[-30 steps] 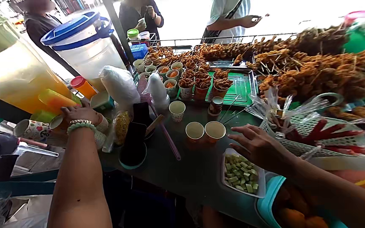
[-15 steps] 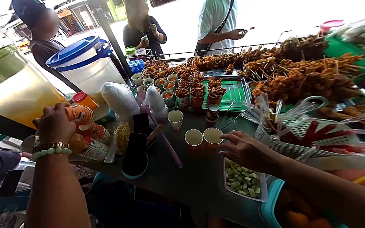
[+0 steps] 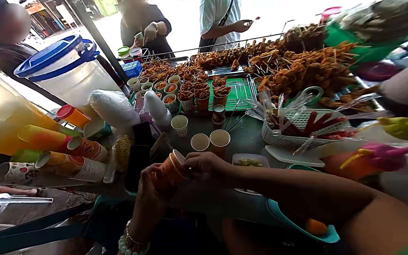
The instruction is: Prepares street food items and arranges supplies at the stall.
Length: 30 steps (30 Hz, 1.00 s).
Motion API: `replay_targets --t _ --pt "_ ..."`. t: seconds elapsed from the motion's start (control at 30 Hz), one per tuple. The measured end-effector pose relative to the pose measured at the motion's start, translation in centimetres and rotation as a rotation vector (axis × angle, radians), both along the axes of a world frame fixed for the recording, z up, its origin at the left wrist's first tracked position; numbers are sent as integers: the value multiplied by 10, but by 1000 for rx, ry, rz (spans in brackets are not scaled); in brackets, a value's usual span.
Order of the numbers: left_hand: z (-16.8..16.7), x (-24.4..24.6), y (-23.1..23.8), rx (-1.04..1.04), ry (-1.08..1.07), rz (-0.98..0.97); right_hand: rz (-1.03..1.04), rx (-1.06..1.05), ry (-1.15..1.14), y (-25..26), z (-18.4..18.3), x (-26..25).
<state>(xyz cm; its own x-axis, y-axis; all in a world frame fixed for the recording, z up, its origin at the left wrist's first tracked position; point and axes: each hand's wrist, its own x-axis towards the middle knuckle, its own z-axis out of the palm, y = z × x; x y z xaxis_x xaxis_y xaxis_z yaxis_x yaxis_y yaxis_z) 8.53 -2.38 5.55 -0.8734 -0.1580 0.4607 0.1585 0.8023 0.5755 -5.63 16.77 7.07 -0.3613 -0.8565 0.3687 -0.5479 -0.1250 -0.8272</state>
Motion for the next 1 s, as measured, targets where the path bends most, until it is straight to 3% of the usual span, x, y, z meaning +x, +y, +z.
replay_targets --t 0.1,0.2,0.3,0.43,0.6,0.7,0.83,1.0 --pt "-51 -2 21 6 -82 -8 -41 106 251 24 -16 12" --pt "-94 -8 36 337 -216 11 -306 145 496 47 -24 -3" --pt "-128 -27 55 655 -147 90 -373 277 705 64 -42 -20" --pt "-159 -58 81 718 -11 129 -344 365 879 63 -80 -25" --pt "-160 -89 96 573 -9 164 -265 749 711 52 -80 -32" --pt "-155 -96 90 567 -60 145 -216 969 530 48 -59 -35" --pt "-150 -70 89 536 -76 118 -287 830 491 57 -21 -49" --pt "-165 29 96 371 41 204 -441 730 538 35 2 -98"
